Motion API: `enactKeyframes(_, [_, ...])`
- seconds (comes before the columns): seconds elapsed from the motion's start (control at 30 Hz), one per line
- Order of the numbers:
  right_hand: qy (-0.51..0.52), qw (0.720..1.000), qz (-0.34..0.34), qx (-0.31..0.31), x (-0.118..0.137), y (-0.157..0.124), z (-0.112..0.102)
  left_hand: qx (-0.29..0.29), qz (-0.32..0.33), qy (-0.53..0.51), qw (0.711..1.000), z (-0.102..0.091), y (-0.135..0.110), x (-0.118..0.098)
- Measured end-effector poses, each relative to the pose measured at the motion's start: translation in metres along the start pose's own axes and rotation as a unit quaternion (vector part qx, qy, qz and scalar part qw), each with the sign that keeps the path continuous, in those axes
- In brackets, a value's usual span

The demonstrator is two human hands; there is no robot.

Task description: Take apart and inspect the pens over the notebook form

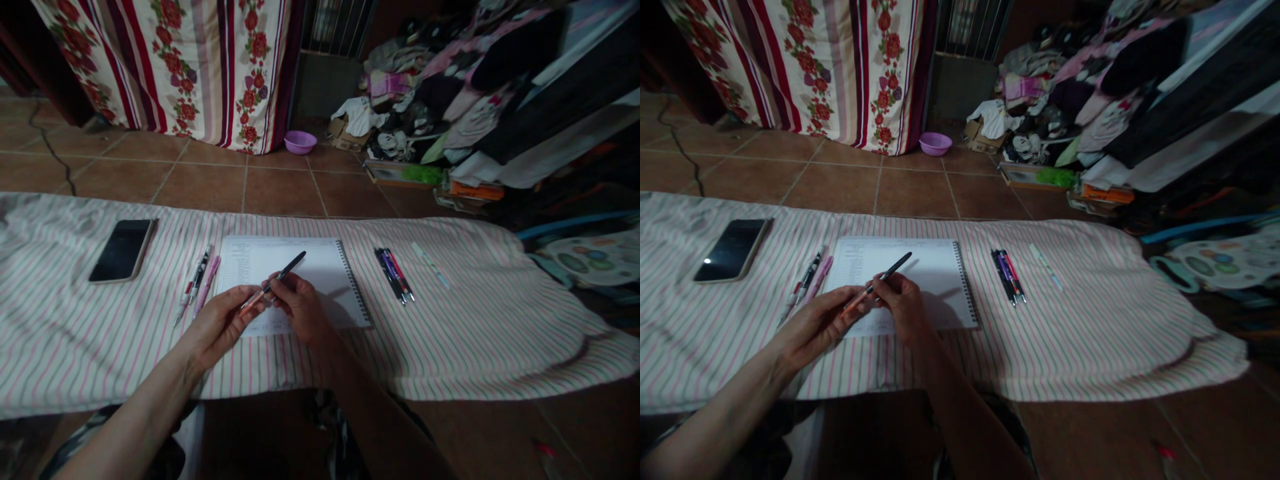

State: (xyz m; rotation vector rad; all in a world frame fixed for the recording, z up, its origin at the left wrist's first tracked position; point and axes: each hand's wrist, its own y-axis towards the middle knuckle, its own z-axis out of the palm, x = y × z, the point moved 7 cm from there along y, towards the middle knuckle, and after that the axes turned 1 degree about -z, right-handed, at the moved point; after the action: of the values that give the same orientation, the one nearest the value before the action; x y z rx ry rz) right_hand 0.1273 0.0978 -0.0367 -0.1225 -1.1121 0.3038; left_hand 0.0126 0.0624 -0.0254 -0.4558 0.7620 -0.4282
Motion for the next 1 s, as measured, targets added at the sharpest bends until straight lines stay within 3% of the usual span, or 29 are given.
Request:
enactKeyframes(0.1, [0.029,0.999,0.013,-0.036,-0.003,0.001,-0.005,-0.016,-0.009,-0.034,0.999,-0.001,-0.001,-0.002])
enactKeyframes(0.3, [0.076,0.992,0.041,-0.089,-0.006,0.004,-0.012,0.014,-0.023,-0.074,0.997,0.000,-0.003,-0.001])
enactKeyframes(0.57, [0.125,0.984,0.043,-0.121,-0.004,0.006,-0.021,0.065,0.018,-0.032,0.997,0.003,-0.005,-0.003])
enactKeyframes(0.9, [0.160,0.976,0.058,-0.136,-0.001,0.000,-0.014,-0.008,0.042,-0.016,0.999,0.000,-0.005,-0.004])
enactKeyframes(1.0, [0.162,0.975,0.055,-0.139,0.000,-0.001,-0.013,-0.006,0.046,-0.018,0.999,0.000,-0.005,-0.005])
